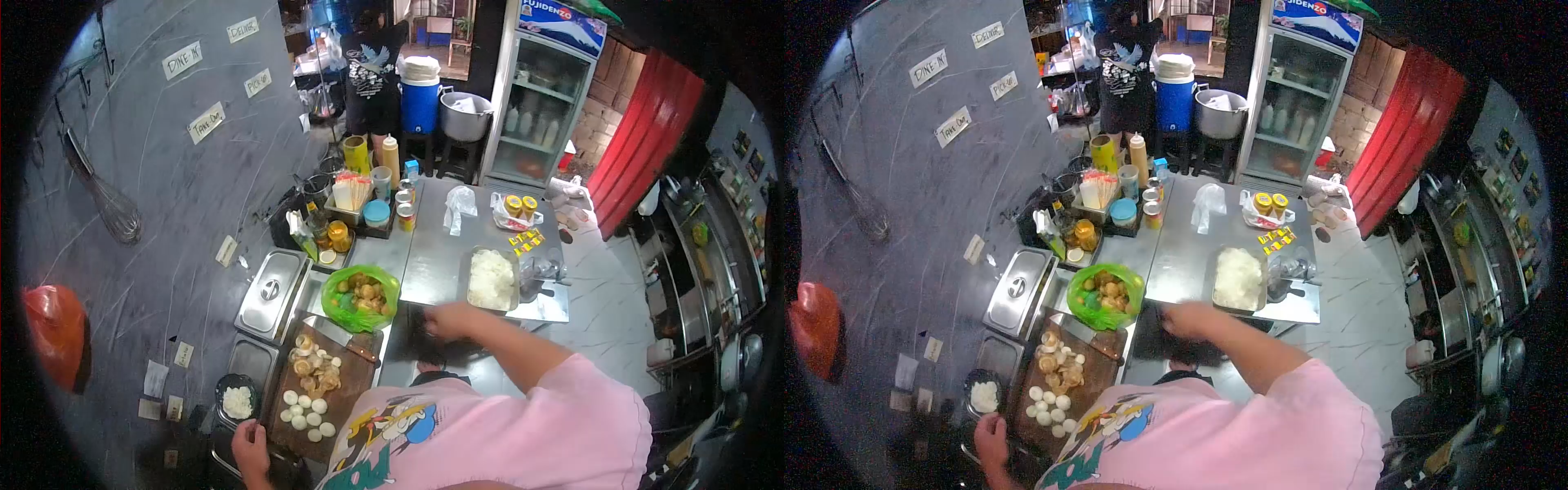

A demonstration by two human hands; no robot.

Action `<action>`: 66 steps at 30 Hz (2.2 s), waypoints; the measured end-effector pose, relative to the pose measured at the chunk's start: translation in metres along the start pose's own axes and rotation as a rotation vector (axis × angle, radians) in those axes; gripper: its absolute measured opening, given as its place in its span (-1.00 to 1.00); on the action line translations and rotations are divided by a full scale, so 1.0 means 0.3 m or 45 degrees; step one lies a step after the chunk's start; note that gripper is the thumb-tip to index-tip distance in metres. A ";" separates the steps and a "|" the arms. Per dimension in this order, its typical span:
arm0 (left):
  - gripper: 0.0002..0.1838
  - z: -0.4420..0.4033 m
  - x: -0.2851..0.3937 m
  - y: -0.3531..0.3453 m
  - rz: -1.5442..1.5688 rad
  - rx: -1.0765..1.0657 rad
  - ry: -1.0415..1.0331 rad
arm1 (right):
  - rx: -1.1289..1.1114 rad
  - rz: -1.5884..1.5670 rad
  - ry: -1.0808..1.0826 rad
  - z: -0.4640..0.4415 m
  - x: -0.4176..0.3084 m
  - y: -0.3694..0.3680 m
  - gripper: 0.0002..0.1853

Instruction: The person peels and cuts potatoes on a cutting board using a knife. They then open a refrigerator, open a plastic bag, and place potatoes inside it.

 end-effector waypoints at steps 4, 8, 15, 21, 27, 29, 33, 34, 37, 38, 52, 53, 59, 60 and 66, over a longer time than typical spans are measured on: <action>-0.69 -0.003 0.010 0.001 -0.037 0.015 -0.042 | -0.670 0.262 -0.193 0.111 0.344 -0.409 -0.63; -0.69 0.003 0.070 0.021 -0.035 0.065 -0.110 | -0.829 -0.185 -0.602 0.098 0.656 -0.738 -0.55; -0.71 -0.033 0.040 0.014 0.020 0.008 -0.096 | -0.582 -0.364 -0.529 -0.012 0.616 -0.639 -0.59; -0.72 -0.047 -0.044 0.027 0.128 0.078 -0.147 | -0.317 -0.061 -0.008 -0.137 0.469 -0.472 -0.56; -0.73 -0.022 -0.054 0.047 -0.030 -0.017 -0.065 | -0.511 -0.194 -0.266 -0.134 0.414 -0.507 -0.67; -0.73 -0.037 -0.126 0.034 -0.060 0.032 -0.028 | -0.526 -0.103 -0.156 -0.099 0.361 -0.499 -0.69; -0.73 -0.047 -0.176 0.015 -0.009 0.031 -0.078 | -0.543 -0.151 -0.211 -0.212 0.511 -0.660 -0.73; -0.72 -0.055 -0.196 0.007 0.009 0.029 -0.062 | -0.543 -0.150 -0.211 -0.225 0.528 -0.668 -0.73; -0.72 -0.059 -0.201 0.008 -0.012 0.036 -0.046 | -0.620 -0.039 -0.201 -0.217 0.521 -0.668 -0.57; -0.72 -0.058 -0.193 0.010 -0.050 0.045 -0.046 | -0.604 -0.091 -0.283 -0.207 0.521 -0.656 -0.57; -0.69 -0.032 -0.041 0.010 0.123 -0.032 -0.036 | -0.524 -0.061 -0.188 -0.151 0.457 -0.613 -0.66; -0.69 -0.030 -0.033 0.010 0.113 -0.048 -0.024 | -0.552 -0.154 -0.294 -0.176 0.511 -0.655 -0.66; -0.70 0.006 0.067 0.035 0.013 -0.037 -0.031 | -0.554 -0.337 -0.434 -0.145 0.510 -0.656 -0.53; -0.70 0.005 0.059 0.031 0.014 -0.037 -0.030 | -0.513 -0.346 -0.432 -0.149 0.524 -0.659 -0.54; -0.70 0.010 0.052 0.016 0.036 -0.058 -0.018 | -0.568 -0.338 -0.439 -0.175 0.542 -0.700 -0.56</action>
Point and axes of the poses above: each hand's wrist, its own z-axis away from the middle knuckle, its own y-axis out of the back of the hand, x = y × z, the point moved 7 cm from there along -z, towards the middle knuckle, and after that the axes turned 15 degrees about -z, right-handed, at the moved point
